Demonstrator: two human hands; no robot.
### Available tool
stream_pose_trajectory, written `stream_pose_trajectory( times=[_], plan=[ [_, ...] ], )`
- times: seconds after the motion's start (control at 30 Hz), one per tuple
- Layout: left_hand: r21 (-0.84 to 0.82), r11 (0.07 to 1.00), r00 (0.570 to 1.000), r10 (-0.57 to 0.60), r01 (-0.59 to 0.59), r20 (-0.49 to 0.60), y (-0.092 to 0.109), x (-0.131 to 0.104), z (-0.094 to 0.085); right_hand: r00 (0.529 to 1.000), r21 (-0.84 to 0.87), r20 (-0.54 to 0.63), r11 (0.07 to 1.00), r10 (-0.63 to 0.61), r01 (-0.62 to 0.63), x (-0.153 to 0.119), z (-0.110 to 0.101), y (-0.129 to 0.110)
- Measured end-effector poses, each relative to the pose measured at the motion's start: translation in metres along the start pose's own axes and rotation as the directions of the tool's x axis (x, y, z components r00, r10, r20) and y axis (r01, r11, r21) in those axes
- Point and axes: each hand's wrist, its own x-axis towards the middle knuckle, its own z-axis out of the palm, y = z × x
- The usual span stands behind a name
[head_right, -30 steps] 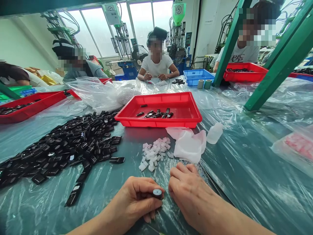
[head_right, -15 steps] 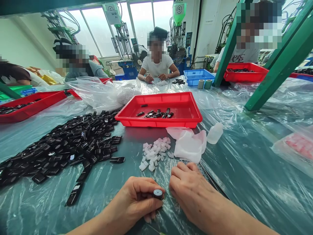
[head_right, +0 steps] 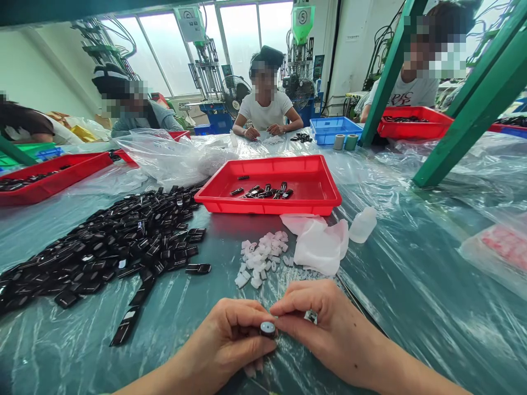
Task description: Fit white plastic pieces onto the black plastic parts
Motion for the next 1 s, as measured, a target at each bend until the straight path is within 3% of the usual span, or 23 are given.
stream_pose_trajectory(
  times=[0.13,0.33,0.57,0.73,1.0],
  plan=[
    [-0.005,1.000,1.000,0.010,-0.010,-0.003,-0.002,0.001,0.000,0.993,-0.064,-0.057,0.993,-0.100,0.096,-0.001,0.004,-0.001],
    [0.006,1.000,0.999,0.025,-0.025,0.024,-0.003,0.000,-0.001,0.939,-0.149,-0.159,0.948,-0.305,0.283,-0.002,0.013,-0.001],
    [0.007,0.999,0.998,0.046,-0.046,0.031,-0.005,-0.001,-0.001,0.914,-0.139,-0.213,0.937,-0.345,0.321,-0.002,0.018,-0.002],
    [0.001,0.998,0.998,0.055,-0.055,0.034,-0.005,-0.001,-0.002,0.914,-0.113,-0.176,0.930,-0.365,0.350,-0.004,0.019,-0.004],
    [-0.026,0.999,0.999,0.030,-0.030,0.027,-0.002,-0.001,-0.002,0.869,-0.287,-0.203,0.876,-0.452,0.389,-0.005,0.021,-0.001]
  ],
)
